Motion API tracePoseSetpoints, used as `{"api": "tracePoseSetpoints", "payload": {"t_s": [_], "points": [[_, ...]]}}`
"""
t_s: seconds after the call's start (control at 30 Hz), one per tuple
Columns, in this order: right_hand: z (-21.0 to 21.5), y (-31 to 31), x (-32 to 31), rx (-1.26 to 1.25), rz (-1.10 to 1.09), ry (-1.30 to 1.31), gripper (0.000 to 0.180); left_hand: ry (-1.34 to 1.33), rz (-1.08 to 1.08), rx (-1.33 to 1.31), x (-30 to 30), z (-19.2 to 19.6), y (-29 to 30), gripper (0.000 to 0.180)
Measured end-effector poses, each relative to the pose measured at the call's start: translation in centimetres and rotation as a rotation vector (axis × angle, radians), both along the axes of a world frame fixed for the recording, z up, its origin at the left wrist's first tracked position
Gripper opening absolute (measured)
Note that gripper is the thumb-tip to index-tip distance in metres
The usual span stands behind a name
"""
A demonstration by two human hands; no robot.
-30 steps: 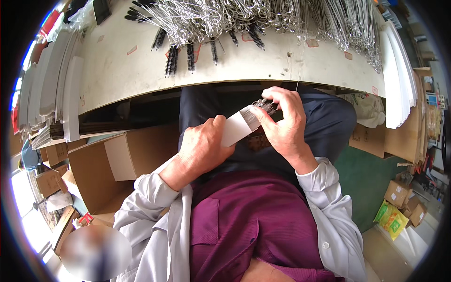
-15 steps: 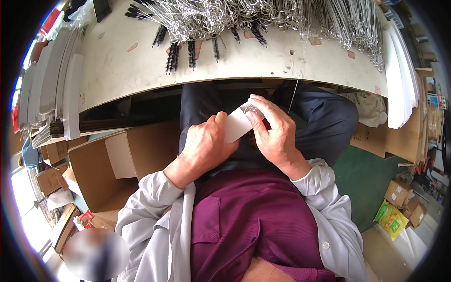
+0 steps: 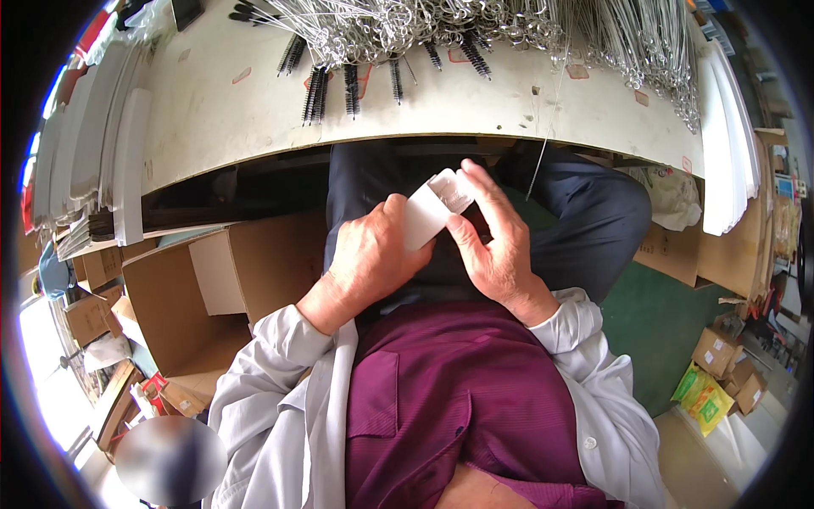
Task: Packaging industrial wire brushes into small cardboard boxes.
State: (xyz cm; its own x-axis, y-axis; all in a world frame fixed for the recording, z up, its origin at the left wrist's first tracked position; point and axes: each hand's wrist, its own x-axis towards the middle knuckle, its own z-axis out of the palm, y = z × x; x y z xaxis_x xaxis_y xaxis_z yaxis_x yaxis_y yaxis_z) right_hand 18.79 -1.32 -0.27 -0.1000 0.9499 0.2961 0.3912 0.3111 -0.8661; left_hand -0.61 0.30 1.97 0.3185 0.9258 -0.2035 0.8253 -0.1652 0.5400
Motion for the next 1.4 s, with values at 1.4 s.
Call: {"api": "tracePoseSetpoints", "payload": {"t_s": [1.4], "points": [[0.8, -0.2, 1.0, -0.625, 0.009, 0.476, 0.015, -0.419, 0.003, -0.04, 1.1, -1.0, 0.0, 0.074]]}}
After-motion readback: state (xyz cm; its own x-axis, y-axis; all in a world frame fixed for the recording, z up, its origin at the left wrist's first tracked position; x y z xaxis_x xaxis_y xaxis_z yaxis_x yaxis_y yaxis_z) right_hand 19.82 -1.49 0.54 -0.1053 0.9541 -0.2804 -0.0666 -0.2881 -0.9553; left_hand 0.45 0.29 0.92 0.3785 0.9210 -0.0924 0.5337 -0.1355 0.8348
